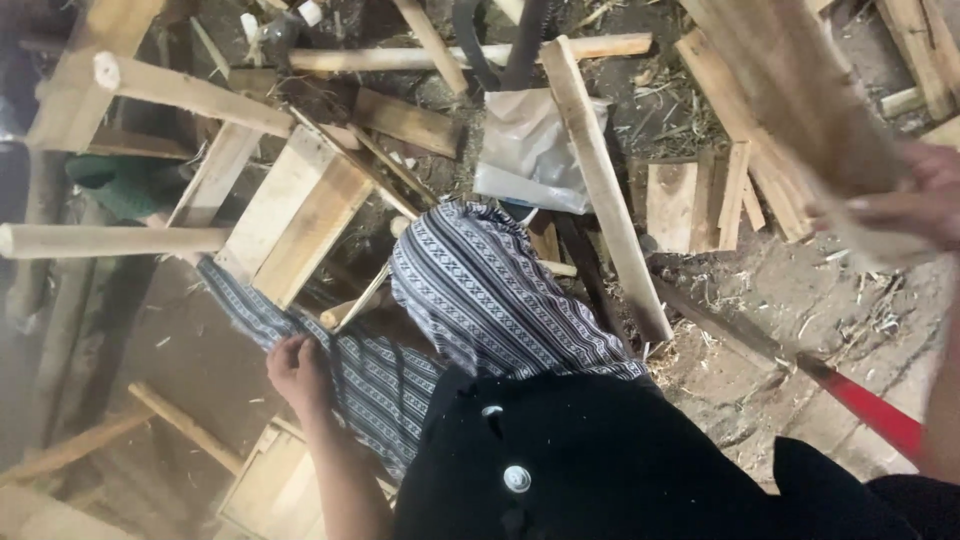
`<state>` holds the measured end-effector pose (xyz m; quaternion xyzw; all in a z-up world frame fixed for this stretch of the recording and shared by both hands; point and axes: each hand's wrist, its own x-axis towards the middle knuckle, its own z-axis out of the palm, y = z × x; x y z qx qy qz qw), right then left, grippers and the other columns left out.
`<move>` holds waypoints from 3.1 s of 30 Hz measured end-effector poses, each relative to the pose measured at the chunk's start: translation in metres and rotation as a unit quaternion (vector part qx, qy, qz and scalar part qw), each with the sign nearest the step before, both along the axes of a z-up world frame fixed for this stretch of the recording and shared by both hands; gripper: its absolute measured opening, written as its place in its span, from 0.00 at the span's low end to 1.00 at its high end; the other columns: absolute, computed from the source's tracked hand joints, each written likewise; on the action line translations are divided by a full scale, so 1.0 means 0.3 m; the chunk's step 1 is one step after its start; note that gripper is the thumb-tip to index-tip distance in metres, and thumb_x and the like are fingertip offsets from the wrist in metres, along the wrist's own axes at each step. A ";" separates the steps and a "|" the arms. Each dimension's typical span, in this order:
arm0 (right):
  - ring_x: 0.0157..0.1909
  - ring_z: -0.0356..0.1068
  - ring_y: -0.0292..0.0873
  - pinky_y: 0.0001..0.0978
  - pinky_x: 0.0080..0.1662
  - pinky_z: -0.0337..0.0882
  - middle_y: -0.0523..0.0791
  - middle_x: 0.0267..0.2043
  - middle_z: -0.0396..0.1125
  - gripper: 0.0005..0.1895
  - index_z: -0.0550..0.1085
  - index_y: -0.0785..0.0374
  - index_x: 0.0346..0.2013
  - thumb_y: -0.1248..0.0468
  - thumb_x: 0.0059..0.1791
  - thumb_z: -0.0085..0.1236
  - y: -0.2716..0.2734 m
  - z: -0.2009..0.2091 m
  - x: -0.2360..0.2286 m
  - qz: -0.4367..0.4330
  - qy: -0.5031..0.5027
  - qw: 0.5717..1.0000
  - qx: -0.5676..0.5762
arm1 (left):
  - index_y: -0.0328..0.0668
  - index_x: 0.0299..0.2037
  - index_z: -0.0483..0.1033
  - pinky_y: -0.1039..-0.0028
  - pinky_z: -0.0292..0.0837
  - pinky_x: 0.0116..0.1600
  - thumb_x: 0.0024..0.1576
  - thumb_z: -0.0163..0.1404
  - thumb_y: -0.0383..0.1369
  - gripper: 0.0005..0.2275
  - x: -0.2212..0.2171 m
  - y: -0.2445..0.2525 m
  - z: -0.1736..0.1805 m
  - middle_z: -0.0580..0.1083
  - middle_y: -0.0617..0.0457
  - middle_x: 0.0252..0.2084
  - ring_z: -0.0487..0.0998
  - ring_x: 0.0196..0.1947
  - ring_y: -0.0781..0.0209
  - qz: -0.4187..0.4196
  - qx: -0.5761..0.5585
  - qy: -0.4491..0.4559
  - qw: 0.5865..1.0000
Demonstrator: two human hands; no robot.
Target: The person sits on the ground assembling a small wooden stool frame. They position a side rail against the frame, hammer nails into the joints, press and fit the pieces together, then lift the frame and fit a long wooden plank across it, aligning it by hand.
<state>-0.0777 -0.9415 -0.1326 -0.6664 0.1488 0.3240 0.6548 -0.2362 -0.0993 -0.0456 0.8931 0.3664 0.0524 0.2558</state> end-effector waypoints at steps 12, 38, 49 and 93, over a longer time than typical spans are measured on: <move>0.33 0.74 0.42 0.23 0.37 0.73 0.52 0.45 0.73 0.37 0.68 0.74 0.66 0.79 0.40 0.56 0.631 -0.103 0.029 -0.040 0.055 0.981 0.182 | 0.35 0.46 0.78 0.79 0.71 0.44 0.59 0.49 0.26 0.08 0.024 -0.089 0.168 0.76 0.52 0.34 0.74 0.35 0.66 0.168 -0.149 -0.176 0.959; 0.26 0.71 0.46 0.32 0.33 0.70 0.59 0.36 0.79 0.31 0.78 0.84 0.55 0.84 0.36 0.63 0.758 -0.007 0.567 0.309 -0.059 0.938 0.147 | 0.41 0.71 0.58 0.67 0.86 0.37 0.59 0.55 0.29 0.29 0.802 -0.332 0.584 0.76 0.35 0.48 0.82 0.36 0.51 -0.117 -0.537 -0.420 0.722; 0.37 0.71 0.64 0.60 0.43 0.71 0.65 0.42 0.74 0.26 0.76 0.76 0.57 0.77 0.43 0.63 0.848 0.535 0.509 0.267 -0.023 0.955 -0.129 | 0.33 0.64 0.66 0.71 0.85 0.28 0.61 0.49 0.23 0.20 0.768 -0.305 0.586 0.75 0.35 0.41 0.80 0.27 0.51 -0.061 -0.526 -0.430 0.731; 0.33 0.78 0.51 0.42 0.32 0.80 0.57 0.40 0.72 0.26 0.73 0.68 0.56 0.71 0.42 0.63 0.893 0.412 0.330 -0.044 -0.214 0.946 0.240 | 0.41 0.49 0.79 0.36 0.77 0.60 0.61 0.58 0.35 0.10 0.747 -0.015 0.583 0.80 0.42 0.51 0.82 0.50 0.47 0.040 -0.599 -0.478 0.642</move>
